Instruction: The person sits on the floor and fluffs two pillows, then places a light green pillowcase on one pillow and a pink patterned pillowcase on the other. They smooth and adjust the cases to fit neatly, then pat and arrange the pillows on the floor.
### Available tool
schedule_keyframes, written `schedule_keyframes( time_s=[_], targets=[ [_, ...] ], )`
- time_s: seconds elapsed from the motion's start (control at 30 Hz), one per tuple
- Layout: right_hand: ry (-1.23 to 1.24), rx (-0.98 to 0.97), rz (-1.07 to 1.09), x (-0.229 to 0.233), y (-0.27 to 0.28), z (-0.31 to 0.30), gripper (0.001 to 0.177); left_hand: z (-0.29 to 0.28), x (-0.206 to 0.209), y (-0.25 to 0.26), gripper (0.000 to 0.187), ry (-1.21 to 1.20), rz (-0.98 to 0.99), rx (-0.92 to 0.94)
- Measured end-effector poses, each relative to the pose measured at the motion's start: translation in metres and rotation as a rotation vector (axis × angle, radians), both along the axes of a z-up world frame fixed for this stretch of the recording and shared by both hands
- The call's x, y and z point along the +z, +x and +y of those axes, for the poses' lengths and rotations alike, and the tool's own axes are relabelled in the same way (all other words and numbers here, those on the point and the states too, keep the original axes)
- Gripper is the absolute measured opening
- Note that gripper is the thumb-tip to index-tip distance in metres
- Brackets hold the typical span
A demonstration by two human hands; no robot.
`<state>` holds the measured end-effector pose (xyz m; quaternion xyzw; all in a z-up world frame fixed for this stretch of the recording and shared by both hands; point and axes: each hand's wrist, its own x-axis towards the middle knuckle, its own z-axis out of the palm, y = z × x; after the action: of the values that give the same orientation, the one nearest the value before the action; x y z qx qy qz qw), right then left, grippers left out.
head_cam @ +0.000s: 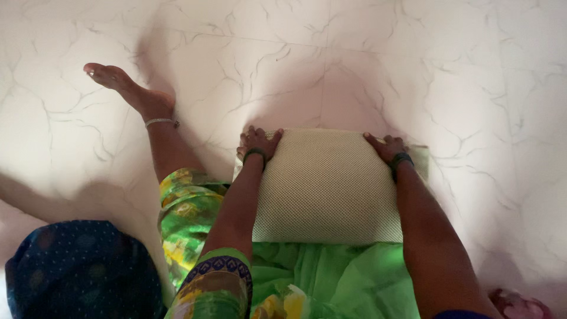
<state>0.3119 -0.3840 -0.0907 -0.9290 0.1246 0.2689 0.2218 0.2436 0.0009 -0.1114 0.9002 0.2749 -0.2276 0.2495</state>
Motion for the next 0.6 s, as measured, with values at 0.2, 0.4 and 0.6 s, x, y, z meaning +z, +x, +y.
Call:
schedule_keyframes(
  time_s=[0.2,0.4,0.6],
  targets=[
    [0.283,-0.357,0.024,0.031,-0.060,-0.025,0.124,0.006,0.011,-0.028,0.104,-0.056,-0.125,-0.018],
    [0.784,-0.393,-0.285,0.039,-0.090,-0.052,0.108,0.009,0.028,-0.055,0.068,-0.924,-0.547,0.352],
    [0.802,-0.252,-0.652,0.117,-0.085,-0.082,0.037,0.036,0.129,-0.066,0.029,-1.113,-0.761,0.040]
  ],
)
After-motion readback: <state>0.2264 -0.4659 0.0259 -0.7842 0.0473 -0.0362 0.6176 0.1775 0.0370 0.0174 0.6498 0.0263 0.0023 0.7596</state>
